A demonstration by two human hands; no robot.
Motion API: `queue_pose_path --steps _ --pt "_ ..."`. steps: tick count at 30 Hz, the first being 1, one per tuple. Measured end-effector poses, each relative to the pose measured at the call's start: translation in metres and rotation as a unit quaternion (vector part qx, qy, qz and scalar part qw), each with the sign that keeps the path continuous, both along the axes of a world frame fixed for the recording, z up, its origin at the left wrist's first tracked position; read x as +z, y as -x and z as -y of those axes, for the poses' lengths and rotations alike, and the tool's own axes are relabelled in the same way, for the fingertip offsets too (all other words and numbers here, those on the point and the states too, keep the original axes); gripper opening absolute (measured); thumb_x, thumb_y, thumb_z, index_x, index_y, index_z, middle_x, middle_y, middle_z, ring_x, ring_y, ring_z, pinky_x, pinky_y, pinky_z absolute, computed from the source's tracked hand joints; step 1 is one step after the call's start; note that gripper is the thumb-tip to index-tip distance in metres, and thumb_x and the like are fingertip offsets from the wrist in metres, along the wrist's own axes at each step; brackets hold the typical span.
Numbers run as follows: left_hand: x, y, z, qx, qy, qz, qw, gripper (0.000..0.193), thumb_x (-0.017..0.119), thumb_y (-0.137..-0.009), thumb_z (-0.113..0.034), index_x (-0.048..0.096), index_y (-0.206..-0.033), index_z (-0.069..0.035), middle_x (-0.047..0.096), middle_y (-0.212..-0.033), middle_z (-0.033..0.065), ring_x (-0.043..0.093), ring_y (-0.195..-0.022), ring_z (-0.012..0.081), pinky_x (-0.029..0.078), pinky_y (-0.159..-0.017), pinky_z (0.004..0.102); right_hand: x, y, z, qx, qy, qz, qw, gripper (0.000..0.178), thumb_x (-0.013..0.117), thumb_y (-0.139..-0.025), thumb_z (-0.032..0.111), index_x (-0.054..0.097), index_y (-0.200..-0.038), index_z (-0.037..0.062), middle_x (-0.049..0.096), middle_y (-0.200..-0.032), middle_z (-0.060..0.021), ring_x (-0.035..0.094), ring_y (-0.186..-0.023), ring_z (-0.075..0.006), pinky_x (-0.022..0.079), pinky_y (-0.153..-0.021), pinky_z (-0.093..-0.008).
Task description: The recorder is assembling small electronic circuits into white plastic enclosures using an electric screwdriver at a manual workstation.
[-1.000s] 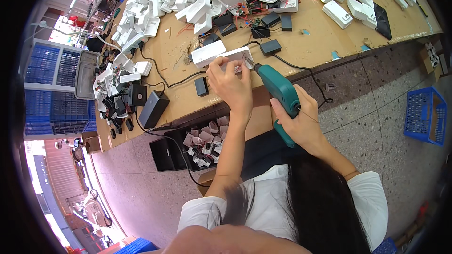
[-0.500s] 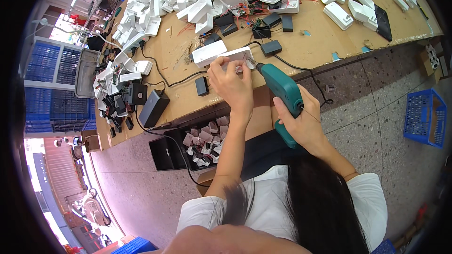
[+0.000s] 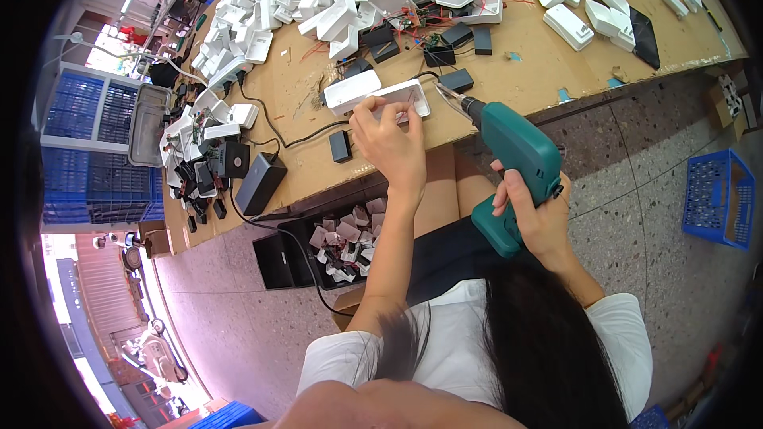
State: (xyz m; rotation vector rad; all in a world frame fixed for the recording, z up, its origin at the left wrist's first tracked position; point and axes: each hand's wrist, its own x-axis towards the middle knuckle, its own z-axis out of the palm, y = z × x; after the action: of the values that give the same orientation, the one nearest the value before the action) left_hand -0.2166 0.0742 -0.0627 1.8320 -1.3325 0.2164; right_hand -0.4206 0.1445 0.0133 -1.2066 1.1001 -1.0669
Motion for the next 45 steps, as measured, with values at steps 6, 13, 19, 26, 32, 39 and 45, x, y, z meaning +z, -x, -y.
queue_pose_path --steps 6,13,19,26,32,39,45 --pt "0.008 0.012 -0.004 -0.002 0.000 0.000 1.000 0.010 0.079 -0.080 -0.010 0.071 -0.086 -0.007 0.058 -0.114 0.0079 0.055 -0.113 0.0306 0.043 -0.091 0.0447 0.008 0.012 -0.005 -0.034 -0.004 0.021 0.999 0.029 0.057 -0.107 0.018 0.063 -0.119 -0.0069 0.070 -0.106 -0.0135 0.064 -0.067 -0.0131 0.054 -0.059 -0.0292" --pt "0.020 0.013 -0.018 -0.042 0.006 -0.006 0.999 0.030 0.085 -0.076 -0.011 0.073 -0.104 -0.010 0.056 -0.118 0.0102 0.056 -0.112 0.0311 0.044 -0.097 0.0469 0.011 0.030 -0.011 -0.033 0.015 0.006 0.999 0.035 0.053 -0.109 0.025 0.061 -0.124 -0.0059 0.068 -0.114 -0.0152 0.063 -0.068 -0.0134 0.053 -0.058 -0.0283" --pt "0.047 -0.015 -0.036 -0.118 -0.047 0.013 0.992 0.066 0.088 -0.074 -0.012 0.059 -0.134 -0.015 0.053 -0.128 0.0146 0.054 -0.120 0.0373 0.044 -0.102 0.0497 0.027 0.038 -0.025 -0.042 0.024 0.008 0.999 0.036 0.052 -0.109 0.026 0.061 -0.125 -0.0057 0.068 -0.114 -0.0137 0.063 -0.068 -0.0132 0.052 -0.059 -0.0289" --pt "0.105 -0.066 -0.079 -0.155 -0.145 0.028 0.977 0.064 0.088 -0.076 -0.015 0.061 -0.134 -0.013 0.058 -0.125 0.0133 0.071 -0.091 0.0302 0.058 -0.079 0.0437 0.060 0.020 -0.066 -0.050 0.030 0.021 0.998 0.037 0.052 -0.109 0.027 0.060 -0.126 -0.0056 0.068 -0.115 -0.0128 0.062 -0.068 -0.0131 0.051 -0.058 -0.0291" --pt "0.207 -0.186 -0.125 -0.184 -0.191 0.027 0.964 0.066 0.093 -0.073 -0.026 0.066 -0.128 -0.002 0.072 -0.114 0.0138 0.069 -0.100 0.0234 0.056 -0.085 0.0359 0.086 0.018 -0.085 -0.062 0.054 0.027 0.996 0.038 0.052 -0.109 0.027 0.058 -0.128 -0.0058 0.067 -0.119 -0.0134 0.062 -0.068 -0.0128 0.052 -0.057 -0.0285" --pt "0.295 -0.417 -0.134 0.146 -0.190 0.098 0.966 0.069 0.092 -0.074 -0.035 0.068 -0.129 -0.001 0.073 -0.108 0.0183 0.071 -0.095 0.0230 0.055 -0.085 0.0367 0.103 0.034 -0.066 -0.057 0.050 0.044 0.996 0.033 0.053 -0.109 0.024 0.062 -0.121 -0.0054 0.069 -0.109 -0.0104 0.063 -0.067 -0.0130 0.052 -0.060 -0.0288" --pt "0.250 -0.328 -0.065 0.159 -0.175 0.118 0.964 0.050 0.076 -0.089 -0.052 0.075 -0.114 -0.009 0.074 -0.098 0.0207 0.072 -0.095 0.0390 0.054 -0.087 0.0507 0.088 0.050 -0.042 -0.081 0.043 0.007 0.996 0.037 0.050 -0.110 0.029 0.063 -0.121 -0.0037 0.069 -0.109 -0.0103 0.060 -0.065 -0.0117 0.050 -0.058 -0.0282"
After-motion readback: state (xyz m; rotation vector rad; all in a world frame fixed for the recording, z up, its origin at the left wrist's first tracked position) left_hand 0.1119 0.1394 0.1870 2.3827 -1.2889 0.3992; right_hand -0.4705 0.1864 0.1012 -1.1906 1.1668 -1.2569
